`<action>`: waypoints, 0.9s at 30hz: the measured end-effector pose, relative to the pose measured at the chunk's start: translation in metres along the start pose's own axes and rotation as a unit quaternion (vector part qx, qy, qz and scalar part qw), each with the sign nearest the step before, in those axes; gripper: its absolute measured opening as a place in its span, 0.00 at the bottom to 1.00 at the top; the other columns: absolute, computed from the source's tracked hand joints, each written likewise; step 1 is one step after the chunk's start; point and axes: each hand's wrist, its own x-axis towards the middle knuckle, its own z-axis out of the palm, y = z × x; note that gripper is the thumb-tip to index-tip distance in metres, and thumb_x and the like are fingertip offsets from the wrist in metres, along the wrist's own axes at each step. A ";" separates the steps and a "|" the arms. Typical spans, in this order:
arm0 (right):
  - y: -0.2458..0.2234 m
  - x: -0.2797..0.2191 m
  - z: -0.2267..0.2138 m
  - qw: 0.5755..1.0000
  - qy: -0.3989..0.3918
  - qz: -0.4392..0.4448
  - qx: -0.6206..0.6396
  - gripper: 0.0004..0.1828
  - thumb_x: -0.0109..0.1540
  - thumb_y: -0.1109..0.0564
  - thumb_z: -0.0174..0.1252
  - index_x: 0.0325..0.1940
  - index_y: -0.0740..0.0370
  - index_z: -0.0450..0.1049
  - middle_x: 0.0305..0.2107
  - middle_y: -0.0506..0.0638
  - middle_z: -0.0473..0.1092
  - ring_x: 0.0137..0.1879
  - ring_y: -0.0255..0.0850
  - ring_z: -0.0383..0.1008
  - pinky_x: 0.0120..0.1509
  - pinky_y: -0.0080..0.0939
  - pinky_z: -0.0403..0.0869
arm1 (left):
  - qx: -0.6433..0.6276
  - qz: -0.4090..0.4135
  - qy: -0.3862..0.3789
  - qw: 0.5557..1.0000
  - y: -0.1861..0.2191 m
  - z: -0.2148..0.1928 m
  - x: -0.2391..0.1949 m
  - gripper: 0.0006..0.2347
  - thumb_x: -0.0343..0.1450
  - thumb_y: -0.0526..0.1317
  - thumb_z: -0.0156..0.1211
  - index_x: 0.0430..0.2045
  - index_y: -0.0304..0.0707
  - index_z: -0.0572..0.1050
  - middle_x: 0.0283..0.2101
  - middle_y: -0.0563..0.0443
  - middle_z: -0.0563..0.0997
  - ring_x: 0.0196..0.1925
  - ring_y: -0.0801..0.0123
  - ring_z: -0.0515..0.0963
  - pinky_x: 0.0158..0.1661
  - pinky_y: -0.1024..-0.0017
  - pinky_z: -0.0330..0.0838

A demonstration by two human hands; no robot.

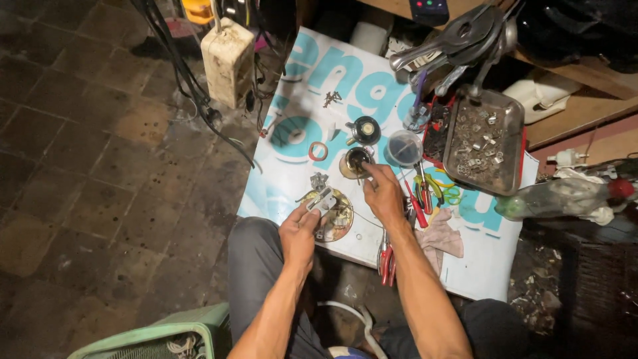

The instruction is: The person sits at a cluttered workbench and sorts through a tray of small electronic components. They pick up a small white plastic part, examine it, and then use a thin metal tool to scrape or clean a surface on a small plate. They continue to handle and inspect various small parts and wires throughout the clip.

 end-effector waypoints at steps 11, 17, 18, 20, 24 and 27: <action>-0.005 0.006 0.001 0.999 -0.044 -0.002 0.007 0.15 0.59 0.61 0.63 0.50 0.54 0.81 0.42 0.49 0.74 0.41 0.48 0.78 0.44 0.45 0.79 | -0.003 0.000 -0.001 1.000 -0.008 -0.008 0.007 0.17 0.70 0.29 0.61 0.53 0.25 0.74 0.45 0.32 0.82 0.47 0.60 0.81 0.48 0.61 0.81; -0.007 0.007 0.005 0.998 -0.046 -0.031 -0.012 0.08 0.61 0.58 0.63 0.44 0.54 0.82 0.39 0.49 0.73 0.42 0.49 0.79 0.43 0.46 0.79 | -0.004 0.005 -0.001 1.000 -0.012 -0.011 0.010 0.17 0.70 0.28 0.61 0.53 0.25 0.74 0.44 0.32 0.82 0.46 0.60 0.81 0.48 0.61 0.82; -0.008 0.007 0.006 0.998 -0.048 -0.031 -0.011 0.08 0.61 0.58 0.63 0.44 0.54 0.82 0.39 0.49 0.73 0.42 0.49 0.79 0.43 0.46 0.79 | -0.004 0.004 0.002 1.000 -0.012 -0.013 0.010 0.17 0.70 0.28 0.61 0.53 0.25 0.74 0.44 0.32 0.82 0.46 0.60 0.81 0.48 0.61 0.82; -0.010 0.009 0.006 1.000 -0.019 0.000 0.006 0.09 0.62 0.59 0.63 0.46 0.53 0.82 0.39 0.48 0.73 0.43 0.47 0.78 0.43 0.43 0.78 | 0.006 0.011 -0.002 1.000 -0.013 -0.013 0.010 0.16 0.70 0.29 0.62 0.53 0.26 0.74 0.44 0.32 0.82 0.47 0.59 0.81 0.48 0.61 0.82; 0.003 0.005 0.007 1.000 -0.024 0.018 0.009 0.08 0.62 0.58 0.63 0.45 0.51 0.83 0.39 0.47 0.74 0.44 0.46 0.79 0.43 0.40 0.78 | 0.002 0.017 0.006 1.000 -0.013 -0.013 0.013 0.16 0.69 0.28 0.62 0.52 0.26 0.75 0.42 0.32 0.83 0.44 0.59 0.83 0.48 0.60 0.82; 0.006 -0.001 -0.001 0.999 -0.040 0.032 0.015 0.10 0.63 0.60 0.62 0.47 0.52 0.82 0.40 0.50 0.73 0.44 0.48 0.79 0.45 0.45 0.79 | 0.009 0.026 0.008 1.000 -0.011 -0.018 0.018 0.16 0.70 0.30 0.62 0.52 0.26 0.74 0.41 0.34 0.83 0.40 0.59 0.83 0.47 0.59 0.83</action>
